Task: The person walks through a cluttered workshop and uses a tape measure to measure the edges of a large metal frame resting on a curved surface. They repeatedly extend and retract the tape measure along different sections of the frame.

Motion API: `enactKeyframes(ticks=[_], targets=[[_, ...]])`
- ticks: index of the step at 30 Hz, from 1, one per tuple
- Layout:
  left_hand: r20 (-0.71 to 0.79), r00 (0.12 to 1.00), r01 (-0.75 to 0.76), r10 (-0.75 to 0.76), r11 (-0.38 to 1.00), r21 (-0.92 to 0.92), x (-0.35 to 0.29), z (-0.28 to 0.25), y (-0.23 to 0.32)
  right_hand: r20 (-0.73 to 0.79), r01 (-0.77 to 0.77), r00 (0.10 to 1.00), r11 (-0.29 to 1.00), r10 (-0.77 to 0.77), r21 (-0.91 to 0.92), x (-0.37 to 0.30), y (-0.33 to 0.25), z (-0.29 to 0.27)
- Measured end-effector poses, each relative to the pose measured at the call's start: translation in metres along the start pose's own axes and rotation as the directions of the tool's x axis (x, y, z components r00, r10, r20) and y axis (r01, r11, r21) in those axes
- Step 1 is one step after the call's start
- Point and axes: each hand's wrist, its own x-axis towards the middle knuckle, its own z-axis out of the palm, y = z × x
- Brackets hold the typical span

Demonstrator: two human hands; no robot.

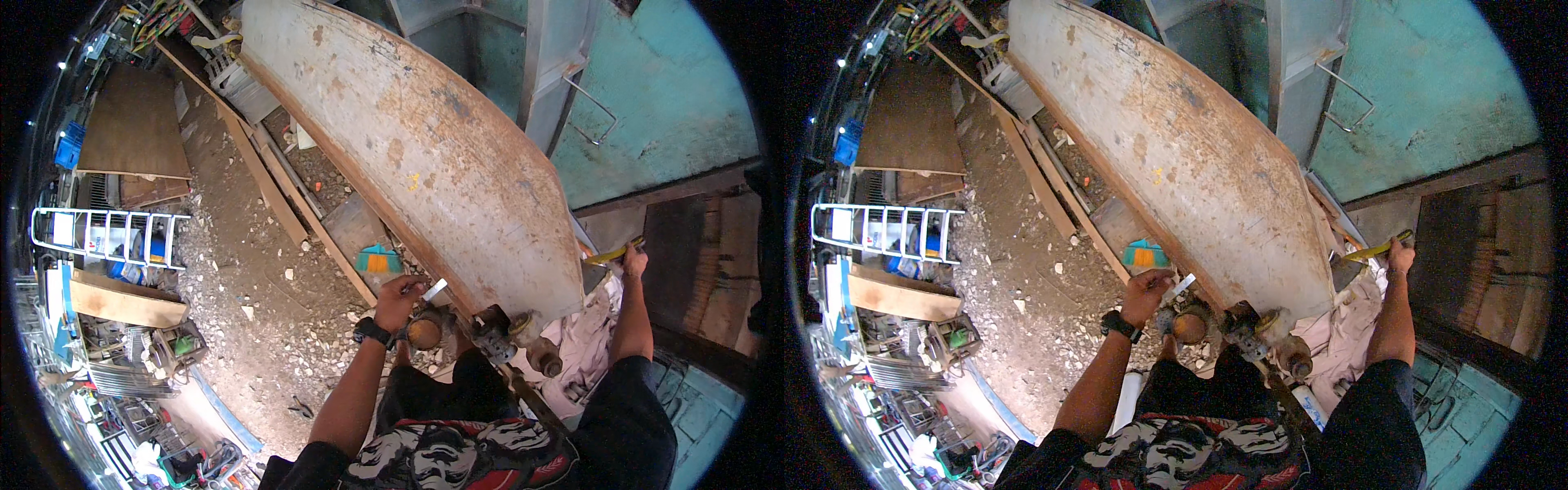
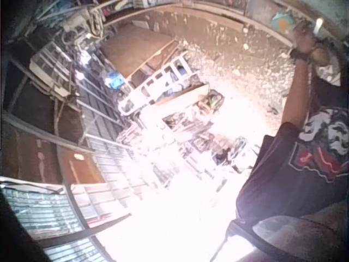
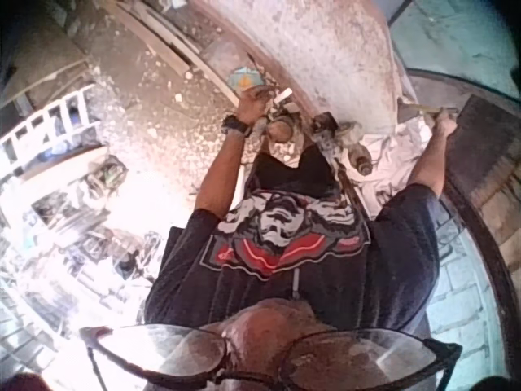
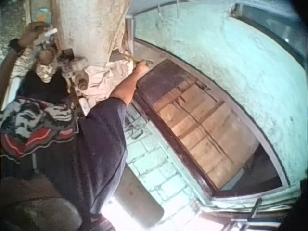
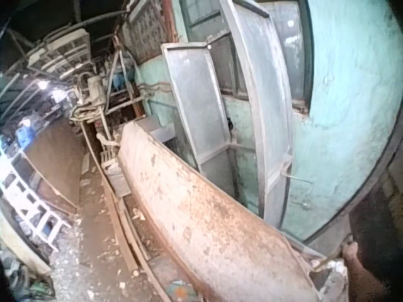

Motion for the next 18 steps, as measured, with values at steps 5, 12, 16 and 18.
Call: enactKeyframes(ticks=[5,12,16,18], targets=[[-0.144,0.972,0.157,-0.185,0.970,-0.183,-0.025,-0.030,-0.001,0.174,-0.139,0.982,0.890,0.068,0.435,-0.040,-0.035,-0.022],[-0.078,0.962,0.254,-0.261,0.963,-0.094,-0.080,-0.086,-0.065,-0.134,0.019,0.980,0.593,0.150,0.805,-0.115,-0.031,-0.042],[-0.007,0.957,0.289,-0.289,0.954,0.078,-0.112,-0.144,-0.139,-0.311,0.207,0.939,0.488,0.143,0.848,-0.230,-0.079,-0.071],[0.015,0.951,0.304,-0.307,0.947,0.105,-0.131,-0.175,-0.161,-0.225,0.092,0.948,0.481,0.226,0.872,-0.305,-0.121,-0.093]])
